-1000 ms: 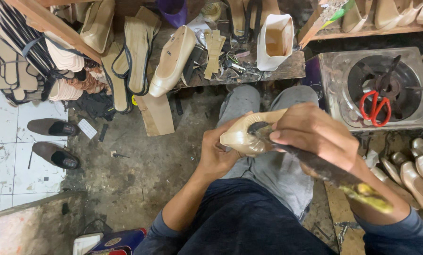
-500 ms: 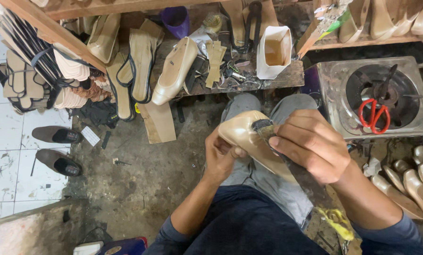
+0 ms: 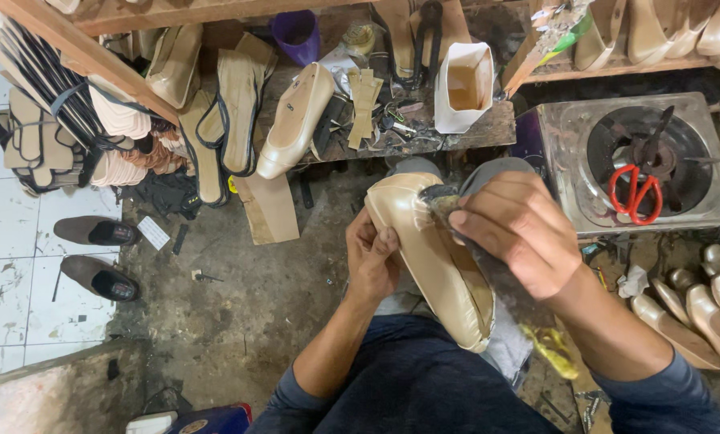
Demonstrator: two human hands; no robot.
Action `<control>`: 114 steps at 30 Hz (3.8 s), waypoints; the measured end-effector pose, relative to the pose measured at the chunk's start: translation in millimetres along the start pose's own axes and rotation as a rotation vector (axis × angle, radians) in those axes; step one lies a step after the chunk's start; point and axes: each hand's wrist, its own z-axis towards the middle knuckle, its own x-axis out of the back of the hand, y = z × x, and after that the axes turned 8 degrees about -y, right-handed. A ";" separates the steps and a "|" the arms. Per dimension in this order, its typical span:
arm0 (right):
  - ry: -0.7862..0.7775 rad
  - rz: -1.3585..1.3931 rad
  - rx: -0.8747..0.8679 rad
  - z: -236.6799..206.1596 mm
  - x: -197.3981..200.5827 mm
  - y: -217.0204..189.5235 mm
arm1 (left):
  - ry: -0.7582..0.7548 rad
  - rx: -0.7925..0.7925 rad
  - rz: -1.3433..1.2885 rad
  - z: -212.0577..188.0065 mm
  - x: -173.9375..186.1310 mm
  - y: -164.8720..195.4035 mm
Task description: The person is repairing a shoe by applying glue to the sole and pressing it into place. They use a tool to spread the glue and ensure the sole is properly attached.
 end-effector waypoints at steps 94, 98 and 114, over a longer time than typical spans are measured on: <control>-0.176 0.134 -0.004 -20.8 -0.8 -7.7 | 0.099 0.329 -0.276 8.1 19.6 -9.1; -0.167 0.113 -0.002 -22.2 3.0 -11.5 | 0.087 0.320 -0.291 7.4 19.0 -9.2; -0.252 0.575 -0.684 -26.7 6.8 -9.5 | 0.100 0.389 -0.193 10.1 6.0 0.9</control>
